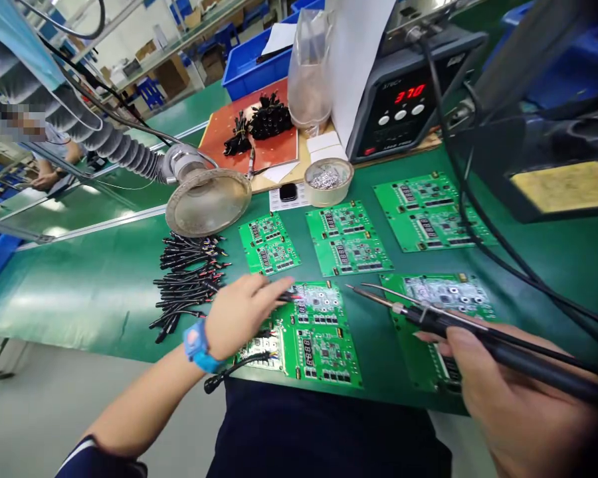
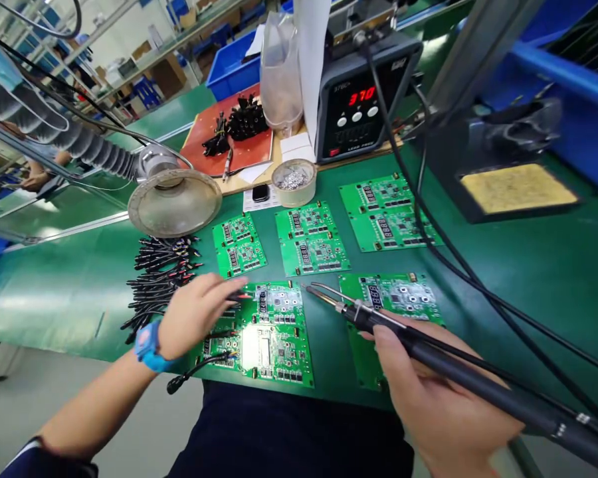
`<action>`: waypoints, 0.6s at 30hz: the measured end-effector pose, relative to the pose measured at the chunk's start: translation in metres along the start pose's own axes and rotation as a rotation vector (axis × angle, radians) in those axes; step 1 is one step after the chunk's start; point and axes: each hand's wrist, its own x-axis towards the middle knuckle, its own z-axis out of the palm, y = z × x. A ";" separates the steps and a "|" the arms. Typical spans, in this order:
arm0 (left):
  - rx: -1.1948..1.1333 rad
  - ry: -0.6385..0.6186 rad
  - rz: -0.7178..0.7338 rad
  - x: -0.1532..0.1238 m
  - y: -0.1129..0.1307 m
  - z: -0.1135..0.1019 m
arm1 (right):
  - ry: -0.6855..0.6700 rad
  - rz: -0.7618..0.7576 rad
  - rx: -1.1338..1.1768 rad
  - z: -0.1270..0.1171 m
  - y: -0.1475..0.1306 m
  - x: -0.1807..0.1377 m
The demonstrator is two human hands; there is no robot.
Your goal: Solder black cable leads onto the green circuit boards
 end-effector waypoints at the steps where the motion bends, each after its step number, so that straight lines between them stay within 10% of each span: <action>1: 0.010 -0.016 0.047 0.011 0.009 0.008 | -0.002 -0.028 0.013 0.001 0.001 -0.001; 7: -0.042 -0.045 0.272 0.038 0.021 0.036 | 0.010 -0.091 -0.012 0.004 -0.001 0.000; 18: 0.014 -0.052 0.262 0.041 0.030 0.041 | -0.047 -0.160 -0.018 0.001 0.006 0.001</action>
